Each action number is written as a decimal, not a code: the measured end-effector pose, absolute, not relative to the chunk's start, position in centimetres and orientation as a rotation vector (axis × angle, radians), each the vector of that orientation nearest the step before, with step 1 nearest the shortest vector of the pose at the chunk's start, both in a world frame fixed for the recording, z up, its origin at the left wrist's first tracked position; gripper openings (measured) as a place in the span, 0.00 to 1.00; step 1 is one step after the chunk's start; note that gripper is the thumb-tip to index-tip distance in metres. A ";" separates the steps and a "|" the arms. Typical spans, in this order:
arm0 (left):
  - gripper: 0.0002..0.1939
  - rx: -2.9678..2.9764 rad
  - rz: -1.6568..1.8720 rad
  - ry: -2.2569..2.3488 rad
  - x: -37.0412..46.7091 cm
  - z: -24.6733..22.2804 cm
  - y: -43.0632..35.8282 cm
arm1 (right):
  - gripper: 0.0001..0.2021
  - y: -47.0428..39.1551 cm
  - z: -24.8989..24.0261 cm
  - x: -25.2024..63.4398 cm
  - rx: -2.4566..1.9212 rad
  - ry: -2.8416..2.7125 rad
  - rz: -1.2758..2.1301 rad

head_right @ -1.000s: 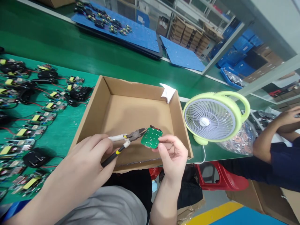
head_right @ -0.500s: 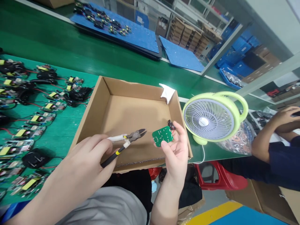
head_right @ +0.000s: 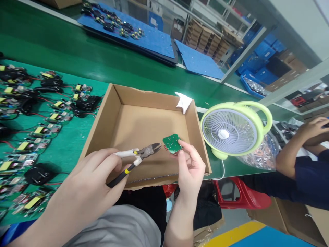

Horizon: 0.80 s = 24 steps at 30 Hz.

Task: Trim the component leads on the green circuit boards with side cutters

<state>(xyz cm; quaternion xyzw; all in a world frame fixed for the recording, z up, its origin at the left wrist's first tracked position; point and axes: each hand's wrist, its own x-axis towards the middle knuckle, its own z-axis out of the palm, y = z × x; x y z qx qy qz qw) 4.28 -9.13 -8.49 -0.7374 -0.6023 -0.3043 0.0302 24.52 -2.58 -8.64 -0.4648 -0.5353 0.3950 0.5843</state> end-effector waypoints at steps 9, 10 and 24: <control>0.06 -2.393 -0.765 -1.794 4.4 -8.5 -8.9 | 0.10 -2.7 -9.0 23.8 -1.049 -1.479 0.614; 0.07 -2.392 -0.769 -1.800 4.4 -8.5 -8.9 | 0.11 -2.7 -9.0 23.8 -1.041 -1.513 0.606; 0.07 -2.392 -0.727 -1.780 4.2 -8.2 -9.1 | 0.15 -3.0 -9.3 24.0 -0.969 -1.590 0.585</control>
